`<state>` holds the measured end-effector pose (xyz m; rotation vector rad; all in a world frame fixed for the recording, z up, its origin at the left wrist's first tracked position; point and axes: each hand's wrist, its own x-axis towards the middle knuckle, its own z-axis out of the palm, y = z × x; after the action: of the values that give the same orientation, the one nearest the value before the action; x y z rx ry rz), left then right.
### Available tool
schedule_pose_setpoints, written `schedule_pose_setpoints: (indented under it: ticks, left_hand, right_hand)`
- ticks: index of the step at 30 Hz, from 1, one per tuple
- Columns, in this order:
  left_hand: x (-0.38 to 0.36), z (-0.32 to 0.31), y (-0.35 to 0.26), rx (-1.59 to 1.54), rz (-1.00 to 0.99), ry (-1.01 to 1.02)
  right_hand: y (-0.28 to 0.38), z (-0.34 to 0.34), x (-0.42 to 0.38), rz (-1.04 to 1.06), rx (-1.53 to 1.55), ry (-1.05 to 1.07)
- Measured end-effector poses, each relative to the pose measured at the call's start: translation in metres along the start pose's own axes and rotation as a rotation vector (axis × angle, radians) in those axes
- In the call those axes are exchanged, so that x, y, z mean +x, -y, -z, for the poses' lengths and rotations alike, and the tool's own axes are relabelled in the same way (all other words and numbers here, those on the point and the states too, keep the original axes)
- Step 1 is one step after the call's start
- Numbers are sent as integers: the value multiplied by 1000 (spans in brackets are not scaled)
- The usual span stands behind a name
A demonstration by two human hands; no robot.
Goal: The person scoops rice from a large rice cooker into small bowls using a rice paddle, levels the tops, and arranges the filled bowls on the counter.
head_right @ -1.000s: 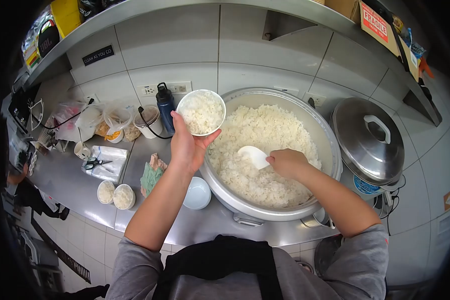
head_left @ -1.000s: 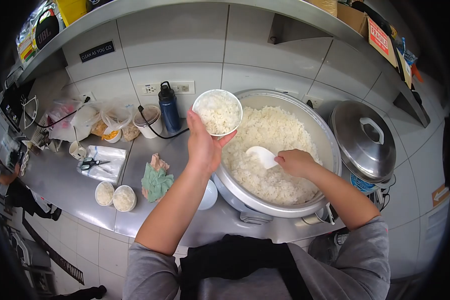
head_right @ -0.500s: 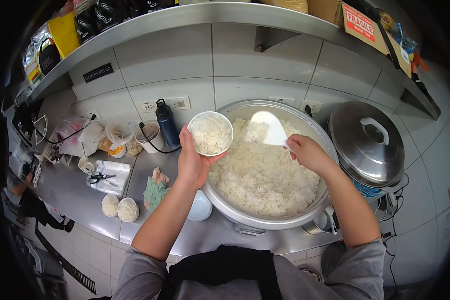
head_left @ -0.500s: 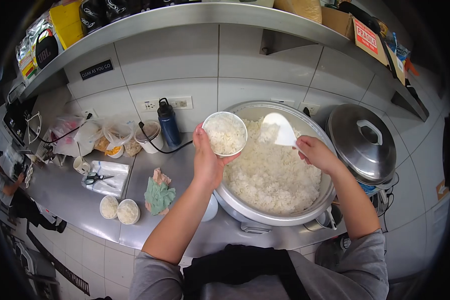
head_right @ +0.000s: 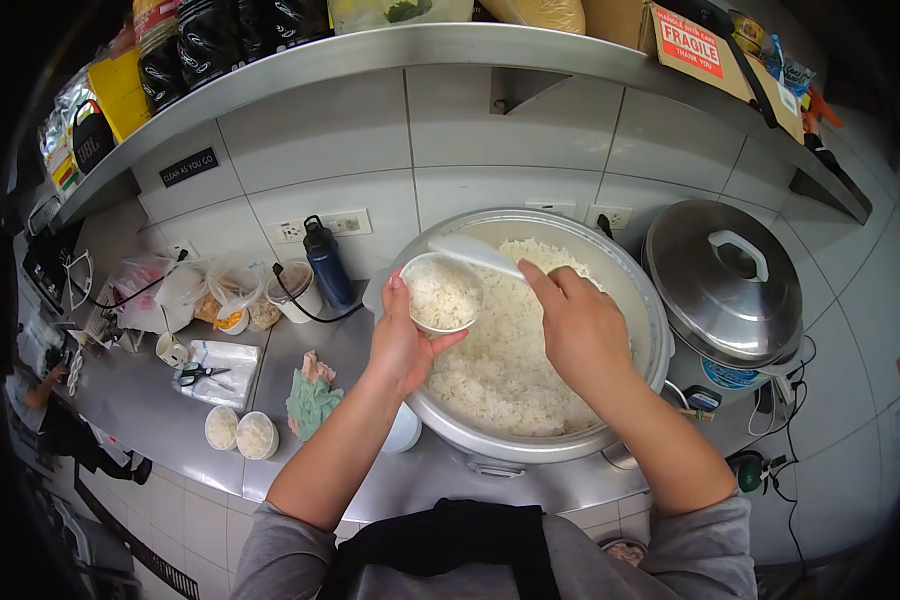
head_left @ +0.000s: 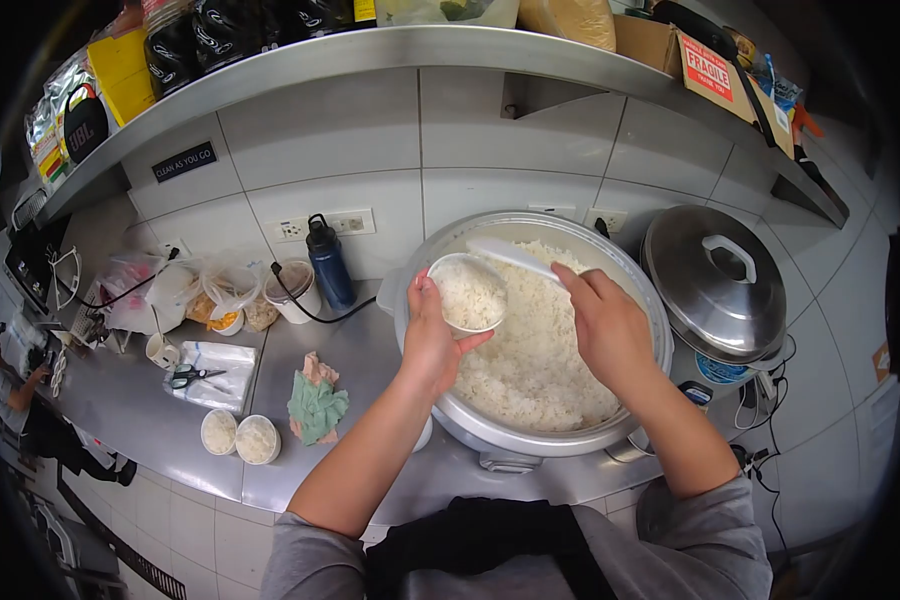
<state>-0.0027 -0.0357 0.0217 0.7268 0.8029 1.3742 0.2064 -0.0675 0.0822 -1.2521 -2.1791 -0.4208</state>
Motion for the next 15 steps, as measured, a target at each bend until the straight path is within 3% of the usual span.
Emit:
schedule_pose_setpoints:
  ticks: [3, 7, 10, 15]
  left_hand:
    - [-2, 1, -4, -8, 21, 13]
    - [-5, 0, -7, 6, 26, 17]
    - [-7, -2, -9, -65, 49, 43]
    - [-5, 9, -6, -113, 76, 129]
  right_hand:
    - [10, -4, -19, 85, -116, 145]
    - [8, 25, -7, 114, -79, 48]
    - [14, 21, -15, 160, -124, 158]
    - [7, 43, -15, 128, 17, 84]
